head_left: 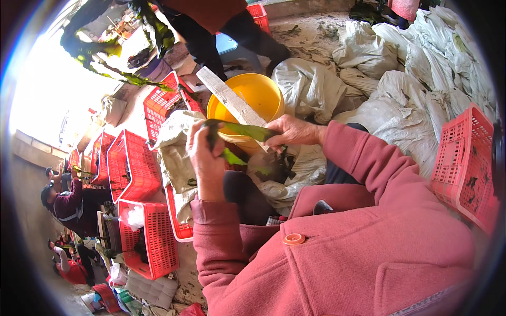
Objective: The person sits on the floor and repeatedly picks up green leaves, removes stems or unwanted parts by hand, and places the trimmed pieces into a yellow bucket. The person also uses a wooden board as a guide or support while handling the leaves.
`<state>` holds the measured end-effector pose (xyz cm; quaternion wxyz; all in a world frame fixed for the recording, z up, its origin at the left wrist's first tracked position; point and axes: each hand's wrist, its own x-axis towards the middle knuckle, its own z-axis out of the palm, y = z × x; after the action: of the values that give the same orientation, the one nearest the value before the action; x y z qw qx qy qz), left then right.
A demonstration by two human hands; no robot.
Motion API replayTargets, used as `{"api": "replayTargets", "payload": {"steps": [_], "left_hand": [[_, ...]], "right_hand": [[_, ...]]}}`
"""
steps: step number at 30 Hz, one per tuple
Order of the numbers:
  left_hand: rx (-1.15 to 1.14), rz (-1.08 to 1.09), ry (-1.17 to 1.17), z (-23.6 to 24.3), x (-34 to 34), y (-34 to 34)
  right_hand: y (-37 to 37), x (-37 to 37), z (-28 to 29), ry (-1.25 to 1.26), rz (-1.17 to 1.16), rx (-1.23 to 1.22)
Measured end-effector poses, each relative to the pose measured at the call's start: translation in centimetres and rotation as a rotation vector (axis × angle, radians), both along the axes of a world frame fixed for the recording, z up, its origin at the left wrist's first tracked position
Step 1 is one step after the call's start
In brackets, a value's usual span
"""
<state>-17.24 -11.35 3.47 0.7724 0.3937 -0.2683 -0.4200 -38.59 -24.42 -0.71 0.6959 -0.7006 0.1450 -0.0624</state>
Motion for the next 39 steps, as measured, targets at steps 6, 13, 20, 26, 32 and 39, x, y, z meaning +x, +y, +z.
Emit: {"api": "replayTargets", "payload": {"steps": [6,13,20,26,32,39], "left_hand": [[0.098,0.129,0.016,-4.8,2.6,-0.1],[0.594,0.260,-0.648,-8.3,1.5,-1.0],[0.123,-0.231,-0.912,-5.1,-7.7,-2.4],[0.290,-0.221,-0.450,-6.4,-3.7,-1.1],[0.188,0.052,-0.819,-10.7,-0.8,-3.1],[0.730,0.191,-1.347,-8.1,0.2,-0.9]], "right_hand": [[-3.7,-6.3,0.3,-0.028,-0.068,-0.166],[-4.4,-7.8,2.2,-0.039,-0.233,0.028],[-1.4,-2.5,3.8,-0.039,-0.006,-0.029],[-2.8,-4.1,2.3,-0.068,-0.035,-0.096],[-2.8,-2.7,0.1,0.122,-0.221,-0.247],[-1.5,-1.9,-1.5,0.134,-0.125,-0.134]]}}
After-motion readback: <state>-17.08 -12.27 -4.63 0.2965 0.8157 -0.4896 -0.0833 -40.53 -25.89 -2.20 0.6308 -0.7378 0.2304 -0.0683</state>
